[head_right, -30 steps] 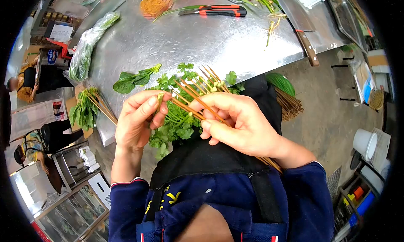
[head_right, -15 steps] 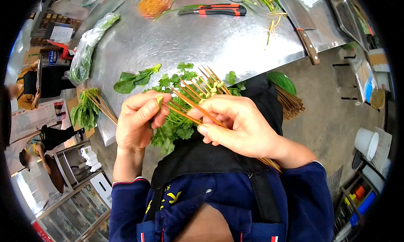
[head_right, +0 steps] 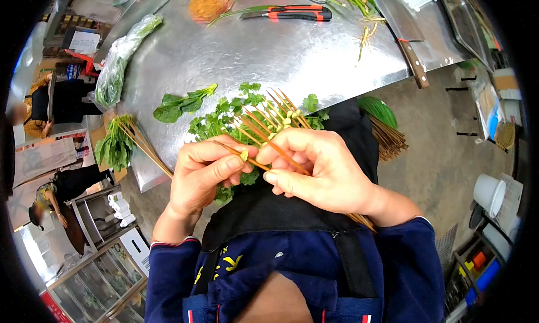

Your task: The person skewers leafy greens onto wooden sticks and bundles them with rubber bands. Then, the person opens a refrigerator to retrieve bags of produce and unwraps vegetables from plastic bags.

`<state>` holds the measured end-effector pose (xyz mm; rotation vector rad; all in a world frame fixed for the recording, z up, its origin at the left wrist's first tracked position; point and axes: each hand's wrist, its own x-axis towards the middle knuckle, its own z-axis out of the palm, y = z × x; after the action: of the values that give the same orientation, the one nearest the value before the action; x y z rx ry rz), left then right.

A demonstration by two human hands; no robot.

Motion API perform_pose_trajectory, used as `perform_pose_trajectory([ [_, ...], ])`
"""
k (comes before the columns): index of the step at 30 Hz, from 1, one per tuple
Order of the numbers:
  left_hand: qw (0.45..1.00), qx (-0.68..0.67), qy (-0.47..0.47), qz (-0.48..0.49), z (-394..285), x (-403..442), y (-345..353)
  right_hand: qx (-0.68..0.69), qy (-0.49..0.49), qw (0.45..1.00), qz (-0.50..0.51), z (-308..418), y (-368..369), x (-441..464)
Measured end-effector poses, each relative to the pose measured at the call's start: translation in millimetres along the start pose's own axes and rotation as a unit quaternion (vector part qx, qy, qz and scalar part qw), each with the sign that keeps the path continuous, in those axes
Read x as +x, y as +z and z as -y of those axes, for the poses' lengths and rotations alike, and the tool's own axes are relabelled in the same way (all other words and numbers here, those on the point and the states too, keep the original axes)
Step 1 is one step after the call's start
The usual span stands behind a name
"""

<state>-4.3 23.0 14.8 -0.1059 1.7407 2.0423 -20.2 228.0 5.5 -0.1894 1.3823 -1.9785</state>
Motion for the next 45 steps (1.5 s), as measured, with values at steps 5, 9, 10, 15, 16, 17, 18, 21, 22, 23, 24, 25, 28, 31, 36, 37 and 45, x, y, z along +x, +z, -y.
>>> perform_pose_trajectory([
  [5, 1.000, -0.001, -0.019, 0.012, 4, -3, 6, -0.013, -0.009, 1.000, -0.008, 1, 2, -1],
  [9, 0.998, 0.008, -0.026, 0.053, 8, -3, 1, -0.059, -0.020, 0.998, -0.015, 3, 5, -2],
  [10, 0.998, -0.004, -0.034, 0.048, 8, -4, 3, -0.071, -0.003, 0.996, -0.046, 6, 8, -3],
  [15, 0.999, 0.000, -0.037, 0.035, 3, -7, 4, -0.392, -0.210, 0.892, -0.080, 14, 12, -5],
  [16, 0.999, -0.009, -0.032, 0.032, 6, -8, 4, -0.407, -0.235, 0.877, -0.095, 16, 15, -6],
  [17, 0.999, -0.013, -0.024, 0.026, 7, -8, 5, -0.412, -0.237, 0.873, -0.108, 22, 18, -6],
  [18, 0.999, -0.021, -0.020, 0.028, 8, -8, 5, -0.418, -0.232, 0.869, -0.127, 25, 20, -7],
  [21, 0.999, -0.043, -0.002, 0.028, 10, -8, 7, -0.331, -0.103, 0.932, -0.105, 17, 7, -10],
  [22, 0.998, -0.044, 0.000, 0.037, 10, -7, 5, -0.291, -0.044, 0.953, -0.074, 15, 2, -10],
  [23, 0.999, 0.007, 0.028, 0.039, 8, -8, 3, -0.285, -0.045, 0.955, -0.073, 14, 1, -10],
  [24, 0.996, 0.057, 0.054, 0.042, 6, -10, 2, -0.279, -0.042, 0.957, -0.072, 14, 0, -10],
  [25, 0.990, 0.107, 0.079, 0.045, 4, -12, 0, -0.272, -0.041, 0.959, -0.072, 14, -1, -9],
  [28, 0.904, 0.324, 0.259, -0.101, -5, -23, 2, -0.207, -0.046, 0.974, -0.084, 10, -9, -8],
  [31, 0.937, 0.293, 0.193, -0.001, -3, -38, 6, -0.167, -0.046, 0.982, -0.074, 8, -20, -7],
  [36, 0.944, 0.224, 0.080, 0.229, 52, 0, 23, -0.155, -0.023, 0.985, -0.072, 8, -21, -8],
  [37, 0.950, 0.189, 0.053, 0.243, 65, 12, 27, -0.150, -0.024, 0.986, -0.061, 5, -24, -8],
  [45, 0.946, -0.142, -0.070, 0.282, 61, 36, 68, -0.158, -0.007, 0.987, -0.023, 8, -17, -10],
])
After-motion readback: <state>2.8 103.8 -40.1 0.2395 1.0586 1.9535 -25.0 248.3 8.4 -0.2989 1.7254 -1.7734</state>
